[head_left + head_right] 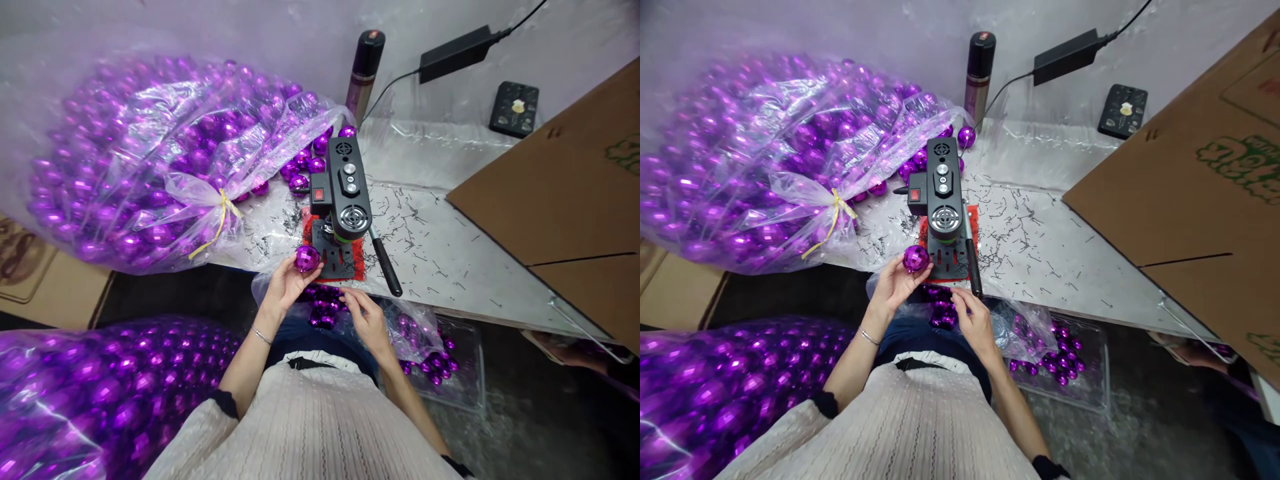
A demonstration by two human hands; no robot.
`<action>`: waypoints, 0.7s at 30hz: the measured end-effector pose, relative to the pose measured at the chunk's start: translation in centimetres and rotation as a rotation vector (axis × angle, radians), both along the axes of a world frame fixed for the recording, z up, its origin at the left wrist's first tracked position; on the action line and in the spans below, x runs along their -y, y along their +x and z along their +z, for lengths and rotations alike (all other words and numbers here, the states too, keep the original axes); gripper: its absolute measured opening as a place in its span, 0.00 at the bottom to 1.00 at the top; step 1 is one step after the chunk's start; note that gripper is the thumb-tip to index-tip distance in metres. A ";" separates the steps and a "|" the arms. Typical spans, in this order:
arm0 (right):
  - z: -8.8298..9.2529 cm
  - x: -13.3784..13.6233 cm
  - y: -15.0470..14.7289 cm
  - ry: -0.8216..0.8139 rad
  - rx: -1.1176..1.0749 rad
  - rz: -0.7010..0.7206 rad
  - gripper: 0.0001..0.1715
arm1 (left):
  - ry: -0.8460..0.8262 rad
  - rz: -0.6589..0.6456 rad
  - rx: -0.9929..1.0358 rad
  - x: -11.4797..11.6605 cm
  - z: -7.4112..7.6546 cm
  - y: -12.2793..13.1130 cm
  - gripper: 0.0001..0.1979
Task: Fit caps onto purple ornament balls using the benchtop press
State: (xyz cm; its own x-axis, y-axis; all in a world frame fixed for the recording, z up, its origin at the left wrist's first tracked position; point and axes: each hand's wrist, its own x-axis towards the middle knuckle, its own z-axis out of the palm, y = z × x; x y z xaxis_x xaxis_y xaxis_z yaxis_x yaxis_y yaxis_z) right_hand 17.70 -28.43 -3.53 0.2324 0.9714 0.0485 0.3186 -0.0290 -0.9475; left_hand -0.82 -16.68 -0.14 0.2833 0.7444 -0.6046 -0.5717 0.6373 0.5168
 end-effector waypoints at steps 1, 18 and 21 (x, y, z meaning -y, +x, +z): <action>0.1 -0.1 -0.1 0.012 0.004 0.012 0.22 | 0.007 0.009 -0.012 -0.1 0.1 0.0 0.12; 0.7 0.7 1.2 0.110 0.138 -0.088 0.19 | 0.653 -0.004 -0.560 -2.2 -4.0 3.9 0.31; 0.3 1.2 0.9 0.107 0.149 -0.063 0.19 | 0.798 -0.069 -0.735 -2.3 -5.0 4.0 0.31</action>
State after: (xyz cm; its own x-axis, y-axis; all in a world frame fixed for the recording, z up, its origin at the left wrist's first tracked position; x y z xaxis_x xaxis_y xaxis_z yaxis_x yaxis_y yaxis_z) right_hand 18.56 -29.59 -3.20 0.2748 0.9427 0.1891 0.4562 0.0453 -0.8887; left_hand 3.20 -14.35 -5.16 0.1059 0.9943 0.0077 0.0703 -0.0152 0.9974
